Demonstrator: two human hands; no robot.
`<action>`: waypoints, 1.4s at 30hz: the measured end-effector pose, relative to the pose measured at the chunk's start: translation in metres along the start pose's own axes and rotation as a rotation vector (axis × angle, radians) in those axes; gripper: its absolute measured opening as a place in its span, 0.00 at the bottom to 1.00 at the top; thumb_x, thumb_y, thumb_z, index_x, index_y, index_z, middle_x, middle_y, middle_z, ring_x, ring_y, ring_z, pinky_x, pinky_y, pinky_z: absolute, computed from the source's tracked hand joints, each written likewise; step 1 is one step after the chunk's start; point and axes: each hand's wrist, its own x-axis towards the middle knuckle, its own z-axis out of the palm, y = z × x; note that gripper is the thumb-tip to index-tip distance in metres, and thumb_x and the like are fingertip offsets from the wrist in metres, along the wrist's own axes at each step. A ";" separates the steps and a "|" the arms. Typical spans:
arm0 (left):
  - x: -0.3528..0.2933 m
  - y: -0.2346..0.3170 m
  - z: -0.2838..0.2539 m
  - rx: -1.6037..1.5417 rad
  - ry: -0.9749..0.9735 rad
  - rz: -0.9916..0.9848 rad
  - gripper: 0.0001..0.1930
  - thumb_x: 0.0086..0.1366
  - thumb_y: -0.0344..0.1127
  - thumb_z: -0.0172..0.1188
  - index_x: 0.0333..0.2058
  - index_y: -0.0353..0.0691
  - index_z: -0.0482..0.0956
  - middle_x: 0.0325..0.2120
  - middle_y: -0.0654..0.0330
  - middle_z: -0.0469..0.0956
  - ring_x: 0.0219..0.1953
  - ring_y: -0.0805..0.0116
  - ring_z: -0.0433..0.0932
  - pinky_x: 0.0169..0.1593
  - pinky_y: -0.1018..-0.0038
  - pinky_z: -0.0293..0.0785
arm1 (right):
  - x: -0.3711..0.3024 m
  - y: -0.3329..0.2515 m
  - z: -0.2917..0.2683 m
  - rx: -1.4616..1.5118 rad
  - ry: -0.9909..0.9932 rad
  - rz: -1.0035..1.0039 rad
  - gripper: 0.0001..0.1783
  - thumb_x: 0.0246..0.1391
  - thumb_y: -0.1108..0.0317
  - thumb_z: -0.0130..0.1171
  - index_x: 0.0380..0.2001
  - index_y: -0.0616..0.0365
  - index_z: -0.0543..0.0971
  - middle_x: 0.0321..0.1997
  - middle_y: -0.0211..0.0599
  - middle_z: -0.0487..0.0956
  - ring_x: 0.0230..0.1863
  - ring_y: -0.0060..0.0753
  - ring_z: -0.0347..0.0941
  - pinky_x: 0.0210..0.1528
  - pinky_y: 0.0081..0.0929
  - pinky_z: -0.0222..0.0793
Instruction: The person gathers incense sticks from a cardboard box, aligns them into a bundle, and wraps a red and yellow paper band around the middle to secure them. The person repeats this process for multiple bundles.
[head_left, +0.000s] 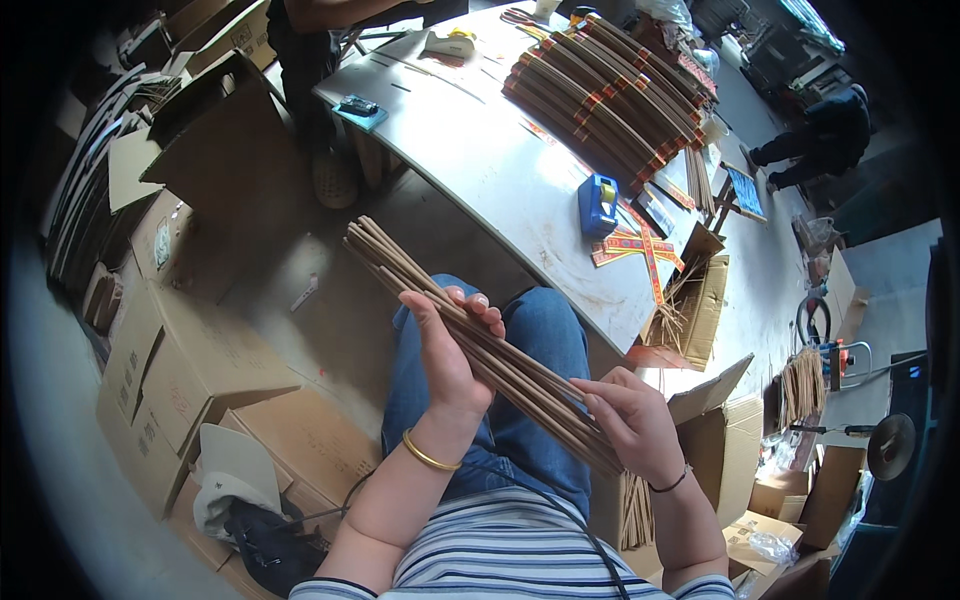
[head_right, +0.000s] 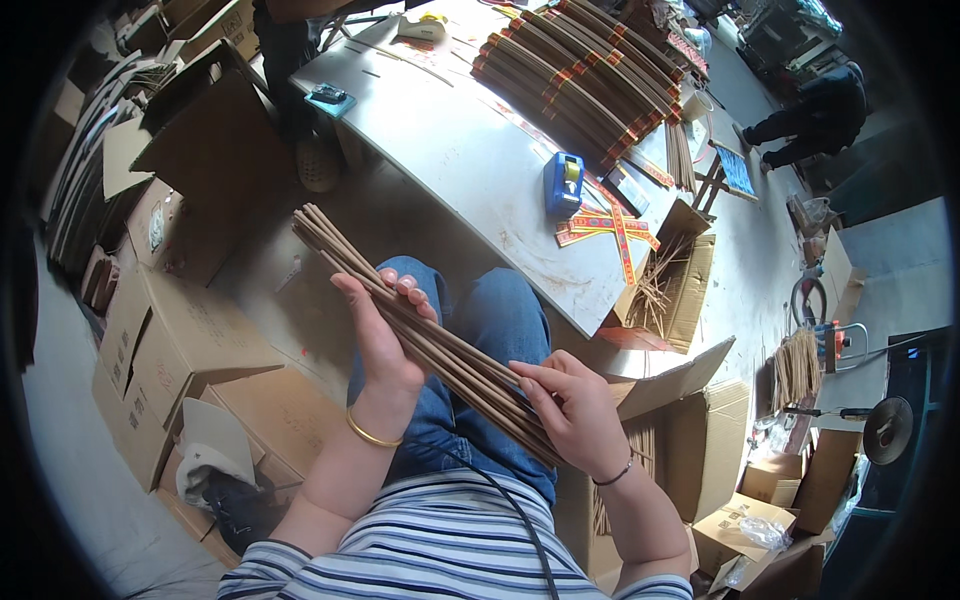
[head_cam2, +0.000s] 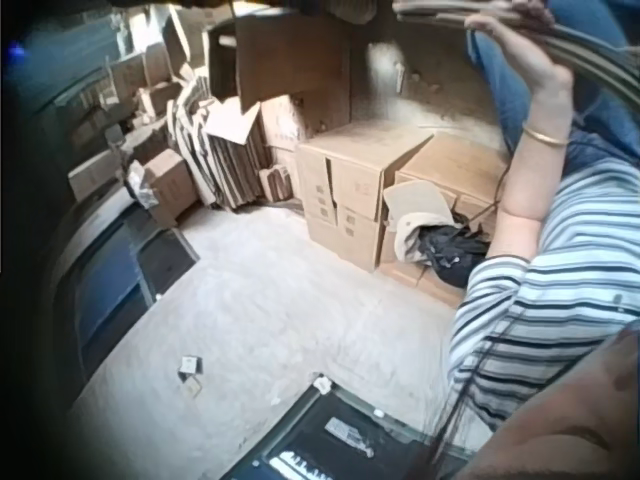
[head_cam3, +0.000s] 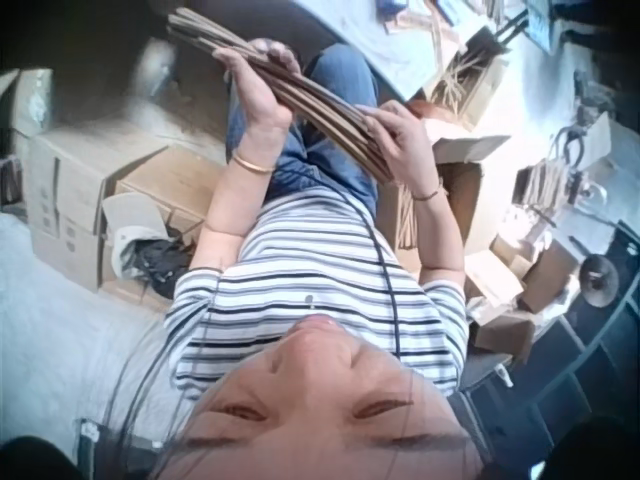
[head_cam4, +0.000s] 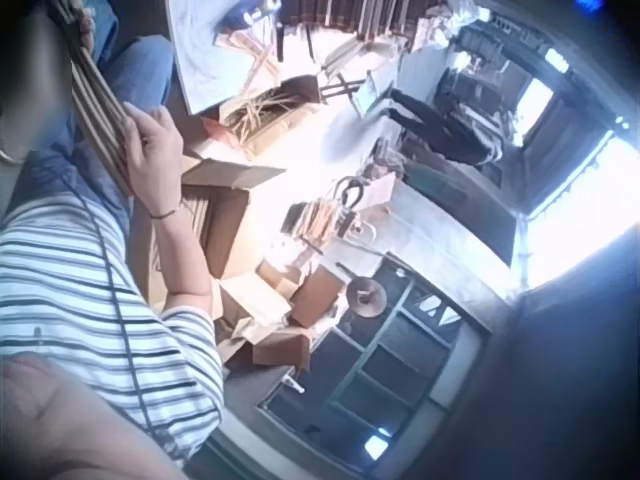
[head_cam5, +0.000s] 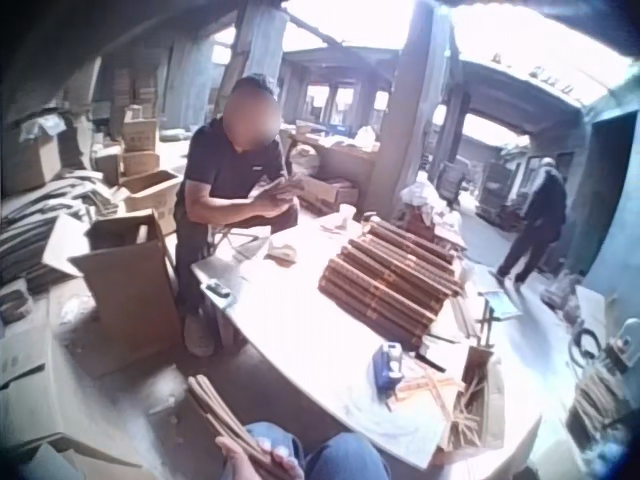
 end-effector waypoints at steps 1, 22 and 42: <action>0.000 -0.001 -0.001 0.008 -0.025 -0.002 0.27 0.58 0.70 0.52 0.29 0.49 0.69 0.24 0.70 0.71 0.28 0.79 0.73 0.36 0.82 0.75 | 0.000 0.000 -0.001 -0.010 -0.005 -0.013 0.13 0.59 0.72 0.56 0.46 0.58 0.82 0.27 0.36 0.70 0.26 0.29 0.68 0.31 0.24 0.65; -0.013 -0.007 0.002 0.042 -0.201 0.052 0.14 0.68 0.48 0.58 0.29 0.49 0.69 0.20 0.72 0.65 0.23 0.82 0.67 0.30 0.83 0.70 | 0.008 -0.017 -0.009 -0.129 -0.097 -0.137 0.18 0.53 0.64 0.66 0.46 0.58 0.77 0.36 0.34 0.74 0.37 0.27 0.75 0.40 0.25 0.72; -0.020 -0.003 0.003 -0.023 -0.286 -0.017 0.11 0.69 0.47 0.57 0.34 0.49 0.70 0.19 0.74 0.63 0.21 0.85 0.65 0.28 0.85 0.68 | 0.008 0.010 0.012 0.750 -0.623 0.202 0.23 0.68 0.54 0.48 0.55 0.62 0.68 0.36 0.31 0.76 0.35 0.18 0.75 0.39 0.19 0.73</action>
